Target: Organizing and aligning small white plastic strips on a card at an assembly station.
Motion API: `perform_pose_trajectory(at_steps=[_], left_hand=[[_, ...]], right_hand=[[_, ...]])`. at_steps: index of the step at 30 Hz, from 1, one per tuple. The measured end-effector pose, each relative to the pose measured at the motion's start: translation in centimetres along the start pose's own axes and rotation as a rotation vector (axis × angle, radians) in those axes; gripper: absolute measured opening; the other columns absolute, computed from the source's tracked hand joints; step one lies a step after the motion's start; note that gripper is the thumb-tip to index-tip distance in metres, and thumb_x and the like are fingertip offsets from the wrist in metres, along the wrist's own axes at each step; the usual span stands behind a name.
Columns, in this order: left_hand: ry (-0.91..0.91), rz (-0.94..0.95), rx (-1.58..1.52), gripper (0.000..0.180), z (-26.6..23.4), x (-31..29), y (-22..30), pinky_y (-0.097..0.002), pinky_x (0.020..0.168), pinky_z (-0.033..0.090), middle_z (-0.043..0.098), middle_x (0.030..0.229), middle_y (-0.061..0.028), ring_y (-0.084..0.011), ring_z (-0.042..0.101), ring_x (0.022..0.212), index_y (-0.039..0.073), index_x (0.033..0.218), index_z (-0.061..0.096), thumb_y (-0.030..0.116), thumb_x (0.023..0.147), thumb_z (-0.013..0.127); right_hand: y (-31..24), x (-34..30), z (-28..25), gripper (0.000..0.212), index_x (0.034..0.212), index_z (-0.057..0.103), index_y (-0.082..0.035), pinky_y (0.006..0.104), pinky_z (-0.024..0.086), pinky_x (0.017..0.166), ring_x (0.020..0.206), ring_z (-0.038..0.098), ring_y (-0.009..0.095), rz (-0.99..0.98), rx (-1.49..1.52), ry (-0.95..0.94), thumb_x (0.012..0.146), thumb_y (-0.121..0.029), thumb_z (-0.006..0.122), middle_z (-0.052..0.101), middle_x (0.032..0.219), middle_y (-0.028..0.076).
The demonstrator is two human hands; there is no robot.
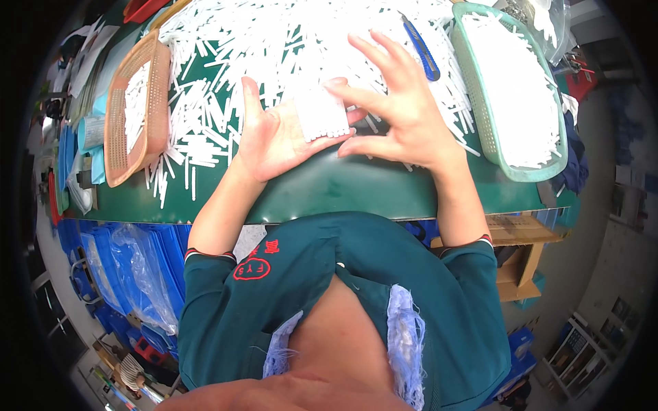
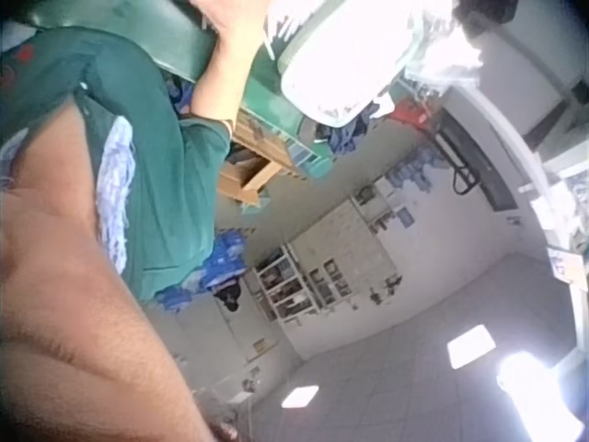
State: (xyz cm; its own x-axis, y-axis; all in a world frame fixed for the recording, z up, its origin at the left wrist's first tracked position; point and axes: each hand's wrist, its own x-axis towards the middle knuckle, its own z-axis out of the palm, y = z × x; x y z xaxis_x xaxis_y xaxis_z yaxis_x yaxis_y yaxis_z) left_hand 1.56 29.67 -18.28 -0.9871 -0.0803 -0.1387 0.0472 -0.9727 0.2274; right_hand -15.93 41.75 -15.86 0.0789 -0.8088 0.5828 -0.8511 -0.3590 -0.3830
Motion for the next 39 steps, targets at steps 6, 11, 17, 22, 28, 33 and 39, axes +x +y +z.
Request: perform_pose_trajectory(at_steps=[6, 11, 17, 22, 28, 33, 39], left_hand=[[0.02, -0.019, 0.031, 0.118, 0.2, -0.1, 0.0, -0.0467, 0.103, 0.028, 0.029, 0.138, -0.0242, -0.0331, 0.032, 0.128, -0.001, 0.139, 0.017, 0.088, 0.062, 0.008], [0.042, -0.029, 0.044, 0.117, 0.1, 0.1, -0.4, -0.0474, 0.103, 0.029, 0.029, 0.139, -0.0237, -0.0317, 0.031, 0.129, -0.001, 0.139, 0.017, 0.088, 0.062, 0.007], [0.062, -0.039, 0.053, 0.118, -0.1, 0.3, -0.5, -0.0488, 0.103, 0.028, 0.03, 0.138, -0.0237, -0.0322, 0.03, 0.13, -0.001, 0.139, 0.016, 0.088, 0.062, 0.007], [0.032, -0.037, -0.024, 0.118, 0.1, 0.2, -0.3, -0.0492, 0.102, 0.03, 0.029, 0.138, -0.0236, -0.0341, 0.031, 0.129, -0.001, 0.139, 0.019, 0.088, 0.062, 0.009], [-0.051, -0.016, -0.035, 0.116, -0.4, 0.0, -0.1, -0.0491, 0.107, 0.021, 0.02, 0.142, -0.025, -0.0397, 0.026, 0.13, -0.002, 0.14, 0.013, 0.087, 0.064, 0.018], [-0.061, -0.013, -0.004, 0.117, -0.4, 0.0, -0.2, -0.0484, 0.107, 0.021, 0.019, 0.142, -0.026, -0.0379, 0.025, 0.131, -0.002, 0.14, 0.013, 0.087, 0.063, 0.019], [-0.067, -0.016, -0.003, 0.119, -0.5, 0.0, -0.1, -0.0488, 0.107, 0.019, 0.017, 0.142, -0.0263, -0.036, 0.024, 0.132, -0.003, 0.139, 0.012, 0.088, 0.063, 0.02]], right_hand=[[-0.7, -0.2, 1.3, 0.062, 0.113, 0.061, -0.028, 0.054, 0.023, 0.102, 0.128, 0.027, 0.039, 0.033, -0.107, -0.163, 0.058, -0.053, 0.072, 0.03, 0.14, 0.014], [-1.0, -0.1, 1.8, 0.065, 0.112, 0.063, -0.024, 0.0548, 0.018, 0.104, 0.13, 0.023, 0.039, 0.035, -0.122, -0.225, 0.057, -0.06, 0.068, 0.028, 0.142, 0.016], [-1.2, -0.1, 2.0, 0.066, 0.112, 0.063, -0.025, 0.0566, 0.018, 0.104, 0.129, 0.025, 0.039, 0.027, -0.142, -0.237, 0.057, -0.061, 0.067, 0.029, 0.141, 0.016], [-0.6, -0.2, 1.4, 0.067, 0.115, 0.059, -0.025, 0.0575, 0.019, 0.102, 0.127, 0.029, 0.037, 0.022, -0.107, -0.166, 0.058, -0.057, 0.069, 0.033, 0.138, 0.014], [0.3, -0.5, 1.1, 0.077, 0.124, 0.051, -0.015, 0.0524, 0.022, 0.103, 0.127, 0.032, 0.036, 0.064, -0.051, 0.033, 0.06, -0.055, 0.07, 0.034, 0.137, 0.016], [0.9, -0.6, 0.7, 0.075, 0.127, 0.047, -0.011, 0.0485, 0.023, 0.104, 0.126, 0.034, 0.034, 0.074, -0.067, 0.089, 0.065, -0.046, 0.071, 0.037, 0.136, 0.015], [0.5, -0.5, 0.7, 0.066, 0.123, 0.05, -0.011, 0.0477, 0.025, 0.104, 0.125, 0.036, 0.033, 0.095, -0.099, 0.062, 0.065, -0.034, 0.073, 0.04, 0.134, 0.014]])
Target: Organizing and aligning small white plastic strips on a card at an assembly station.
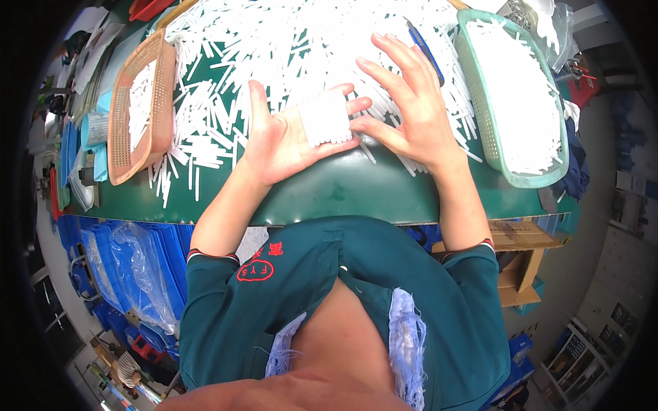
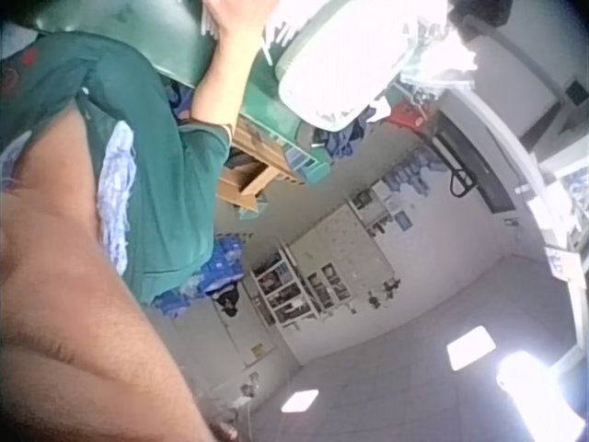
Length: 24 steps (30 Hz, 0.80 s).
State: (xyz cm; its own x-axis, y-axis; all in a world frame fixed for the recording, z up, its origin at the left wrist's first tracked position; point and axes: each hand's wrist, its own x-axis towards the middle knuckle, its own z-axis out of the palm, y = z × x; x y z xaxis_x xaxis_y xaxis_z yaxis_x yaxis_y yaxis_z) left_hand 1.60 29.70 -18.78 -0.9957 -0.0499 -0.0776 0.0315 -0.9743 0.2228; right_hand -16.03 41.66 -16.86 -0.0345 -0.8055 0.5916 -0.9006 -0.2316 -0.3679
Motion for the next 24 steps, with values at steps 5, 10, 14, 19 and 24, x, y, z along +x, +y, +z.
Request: perform_pose_trajectory(at_steps=[5, 10, 14, 19, 24], left_hand=[[0.013, 0.005, -0.017, 0.119, 0.2, 0.0, 0.0, -0.0491, 0.107, 0.018, 0.017, 0.143, -0.0261, -0.0357, 0.023, 0.132, -0.004, 0.139, 0.012, 0.088, 0.063, 0.021], [0.029, 0.003, 0.046, 0.119, 0.1, 0.0, 0.0, -0.0494, 0.107, 0.021, 0.022, 0.141, -0.025, -0.0345, 0.026, 0.131, -0.002, 0.139, 0.014, 0.088, 0.062, 0.02], [0.135, 0.013, 0.04, 0.12, 0.5, -0.2, 0.1, -0.0442, 0.104, 0.028, 0.031, 0.139, -0.0217, -0.0321, 0.035, 0.127, -0.001, 0.139, 0.017, 0.089, 0.06, 0.007], [0.058, 0.013, 0.053, 0.12, 0.7, 0.1, 0.1, -0.04, 0.104, 0.028, 0.03, 0.139, -0.0211, -0.0315, 0.034, 0.127, -0.001, 0.139, 0.018, 0.089, 0.061, 0.006], [0.019, 0.036, 0.011, 0.118, 0.0, 0.1, 0.0, -0.044, 0.105, 0.025, 0.021, 0.142, -0.0243, -0.0344, 0.027, 0.13, -0.002, 0.139, 0.014, 0.088, 0.063, 0.017]], right_hand=[[0.2, -0.1, 0.3, 0.062, 0.12, 0.053, -0.01, 0.0469, 0.026, 0.104, 0.126, 0.035, 0.033, 0.004, 0.011, 0.008, 0.065, -0.029, 0.074, 0.04, 0.134, 0.015], [-0.4, 0.3, -0.1, 0.054, 0.112, 0.058, -0.008, 0.0462, 0.033, 0.099, 0.119, 0.045, 0.031, -0.04, -0.005, 0.024, 0.065, -0.029, 0.074, 0.048, 0.127, 0.015], [-1.5, 0.3, -0.3, 0.037, 0.087, 0.066, -0.003, 0.0384, 0.051, 0.077, 0.083, 0.064, 0.028, -0.329, 0.212, -0.007, 0.068, -0.034, 0.072, 0.066, 0.085, 0.01], [-2.2, -0.3, 0.9, 0.041, 0.085, 0.066, -0.004, 0.0357, 0.052, 0.075, 0.08, 0.065, 0.024, -0.343, 0.28, -0.053, 0.063, -0.038, 0.075, 0.067, 0.085, 0.008], [-2.4, -0.3, 1.4, 0.04, 0.084, 0.067, -0.006, 0.0344, 0.052, 0.074, 0.079, 0.065, 0.023, -0.316, 0.236, -0.059, 0.061, -0.037, 0.076, 0.067, 0.085, 0.006]])
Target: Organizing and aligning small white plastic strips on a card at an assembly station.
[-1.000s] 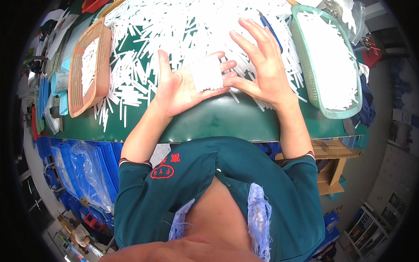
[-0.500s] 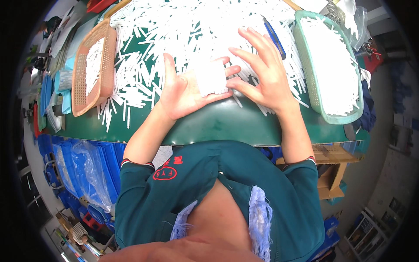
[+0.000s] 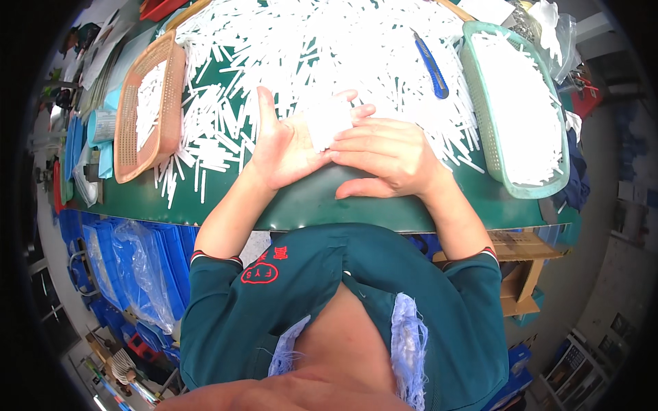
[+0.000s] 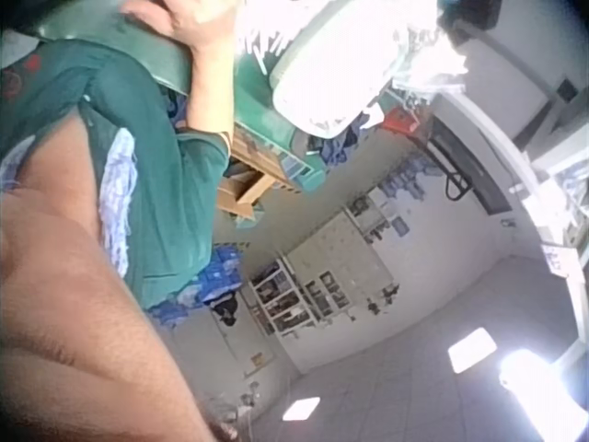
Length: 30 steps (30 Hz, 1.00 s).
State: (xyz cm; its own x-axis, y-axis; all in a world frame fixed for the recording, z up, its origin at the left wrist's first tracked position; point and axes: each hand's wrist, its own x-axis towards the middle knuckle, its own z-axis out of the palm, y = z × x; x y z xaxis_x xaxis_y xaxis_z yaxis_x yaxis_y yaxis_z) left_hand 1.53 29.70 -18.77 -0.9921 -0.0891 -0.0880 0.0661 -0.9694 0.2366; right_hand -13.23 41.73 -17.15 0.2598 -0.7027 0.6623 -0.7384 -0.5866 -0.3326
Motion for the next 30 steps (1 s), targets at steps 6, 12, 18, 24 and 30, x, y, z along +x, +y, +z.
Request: perform_pose_trajectory(at_steps=[6, 12, 18, 24, 30], left_hand=[[0.027, -0.009, 0.012, 0.117, 0.4, 0.1, 0.1, -0.0432, 0.104, 0.028, 0.027, 0.14, -0.0229, -0.0329, 0.032, 0.127, -0.001, 0.139, 0.017, 0.088, 0.062, 0.013], [0.129, 0.0, 0.046, 0.118, 0.6, -0.2, 0.0, -0.0464, 0.102, 0.031, 0.032, 0.138, -0.0221, -0.035, 0.035, 0.126, 0.0, 0.139, 0.02, 0.088, 0.061, 0.008], [0.073, -0.031, 0.024, 0.118, 0.2, -0.2, 0.1, -0.0489, 0.102, 0.03, 0.029, 0.138, -0.0236, -0.0378, 0.034, 0.126, -0.001, 0.139, 0.016, 0.088, 0.062, 0.009], [0.038, -0.049, -0.014, 0.118, -0.1, -0.1, 0.1, -0.05, 0.103, 0.027, 0.025, 0.14, -0.0245, -0.0384, 0.03, 0.128, -0.002, 0.139, 0.016, 0.088, 0.062, 0.016], [0.017, -0.049, -0.066, 0.116, -0.1, 0.0, -0.1, -0.0511, 0.105, 0.024, 0.022, 0.141, -0.025, -0.0393, 0.027, 0.129, -0.002, 0.139, 0.016, 0.087, 0.064, 0.022]], right_hand=[[0.0, -0.2, 0.0, 0.041, 0.087, 0.066, -0.006, 0.036, 0.051, 0.078, 0.083, 0.064, 0.023, 0.012, -0.044, -0.013, 0.061, -0.036, 0.077, 0.066, 0.088, 0.005], [0.3, 0.5, -1.0, 0.073, 0.12, 0.051, -0.008, 0.0513, 0.031, 0.099, 0.117, 0.045, 0.032, 0.263, -0.125, 0.017, 0.059, -0.039, 0.077, 0.048, 0.126, 0.012], [0.8, 0.4, -1.4, 0.074, 0.121, 0.049, -0.009, 0.0492, 0.029, 0.102, 0.121, 0.041, 0.033, 0.358, -0.145, -0.156, 0.058, -0.033, 0.078, 0.044, 0.13, 0.013], [2.4, -1.5, -2.5, 0.078, 0.129, 0.034, 0.002, 0.0401, 0.042, 0.091, 0.104, 0.055, 0.028, 0.61, 0.88, 0.695, 0.081, -0.056, 0.053, 0.054, 0.115, 0.016], [4.3, -3.4, -7.6, 0.093, 0.128, 0.035, 0.004, 0.0329, 0.045, 0.078, 0.086, 0.051, 0.017, 0.352, 1.736, 1.247, 0.078, -0.074, 0.03, 0.054, 0.1, 0.009]])
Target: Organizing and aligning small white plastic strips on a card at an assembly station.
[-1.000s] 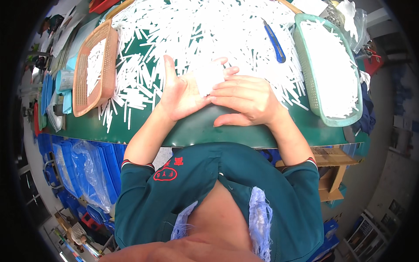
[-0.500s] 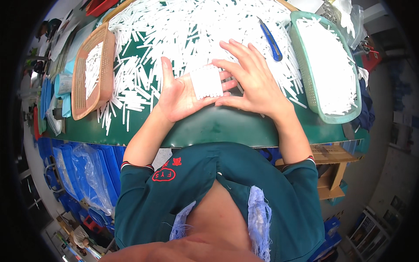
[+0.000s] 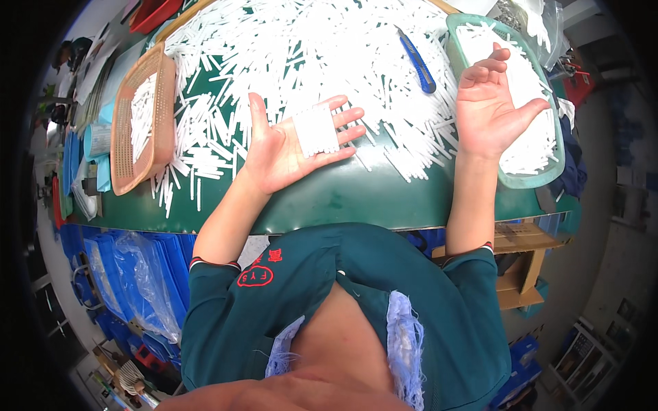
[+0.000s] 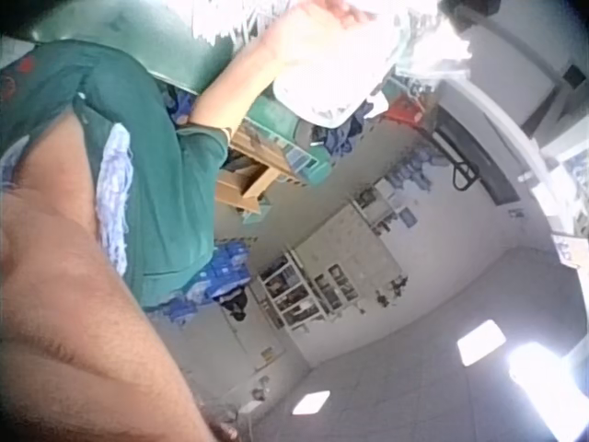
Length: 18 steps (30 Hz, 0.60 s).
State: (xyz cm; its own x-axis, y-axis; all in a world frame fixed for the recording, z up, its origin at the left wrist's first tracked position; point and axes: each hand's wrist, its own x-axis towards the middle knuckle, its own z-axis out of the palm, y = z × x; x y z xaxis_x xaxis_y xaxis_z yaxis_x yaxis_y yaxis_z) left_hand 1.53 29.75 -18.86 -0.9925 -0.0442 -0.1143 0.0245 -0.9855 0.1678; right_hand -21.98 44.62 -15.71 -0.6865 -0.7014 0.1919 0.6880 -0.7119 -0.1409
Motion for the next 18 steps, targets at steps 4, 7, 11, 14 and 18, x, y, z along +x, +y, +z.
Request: perform_pose_trajectory(at_steps=[4, 7, 11, 14, 18], left_hand=[[0.003, 0.0, 0.013, 0.116, 0.0, 0.0, 0.0, -0.051, 0.105, 0.024, 0.021, 0.141, -0.0256, -0.0395, 0.027, 0.129, -0.002, 0.139, 0.016, 0.087, 0.064, 0.023], [0.004, 0.001, 0.02, 0.117, 0.4, -0.1, 0.1, -0.0505, 0.105, 0.023, 0.02, 0.142, -0.0257, -0.0388, 0.025, 0.13, -0.002, 0.139, 0.015, 0.087, 0.063, 0.023], [-0.003, 0.035, -0.012, 0.118, 0.7, -0.2, 0.1, -0.0486, 0.106, 0.023, 0.019, 0.142, -0.026, -0.038, 0.024, 0.131, -0.003, 0.139, 0.014, 0.087, 0.064, 0.02], [-0.028, 0.061, 0.074, 0.118, 0.8, -0.2, 0.0, -0.0466, 0.106, 0.024, 0.018, 0.142, -0.0265, -0.0371, 0.024, 0.131, -0.004, 0.139, 0.014, 0.088, 0.064, 0.017], [-0.023, 0.069, 0.1, 0.119, 0.7, -0.2, -0.1, -0.046, 0.106, 0.025, 0.022, 0.14, -0.0276, -0.0386, 0.026, 0.13, -0.005, 0.138, 0.015, 0.088, 0.064, 0.013]], right_hand=[[2.0, -0.5, 0.4, 0.092, 0.122, 0.041, 0.009, 0.0333, 0.045, 0.078, 0.085, 0.054, 0.019, 0.099, -0.157, -0.098, 0.079, -0.072, 0.03, 0.057, 0.098, 0.01], [4.2, -2.7, -1.0, 0.084, 0.114, 0.051, 0.007, 0.0355, 0.047, 0.078, 0.08, 0.059, 0.022, -0.12, -0.996, -0.355, 0.081, -0.068, 0.034, 0.062, 0.093, 0.012], [7.3, -3.9, 1.3, 0.058, 0.1, 0.063, -0.003, 0.0383, 0.05, 0.08, 0.089, 0.063, 0.027, -0.345, -1.711, -1.233, 0.064, -0.048, 0.071, 0.065, 0.099, 0.009], [9.0, -4.9, 1.0, 0.059, 0.104, 0.061, -0.005, 0.0396, 0.046, 0.088, 0.103, 0.058, 0.025, -0.212, -1.834, -1.306, 0.062, -0.045, 0.072, 0.061, 0.109, 0.008], [9.7, -5.3, 1.1, 0.059, 0.106, 0.06, -0.005, 0.0405, 0.045, 0.091, 0.107, 0.056, 0.025, -0.185, -1.827, -1.361, 0.063, -0.044, 0.072, 0.06, 0.112, 0.009]])
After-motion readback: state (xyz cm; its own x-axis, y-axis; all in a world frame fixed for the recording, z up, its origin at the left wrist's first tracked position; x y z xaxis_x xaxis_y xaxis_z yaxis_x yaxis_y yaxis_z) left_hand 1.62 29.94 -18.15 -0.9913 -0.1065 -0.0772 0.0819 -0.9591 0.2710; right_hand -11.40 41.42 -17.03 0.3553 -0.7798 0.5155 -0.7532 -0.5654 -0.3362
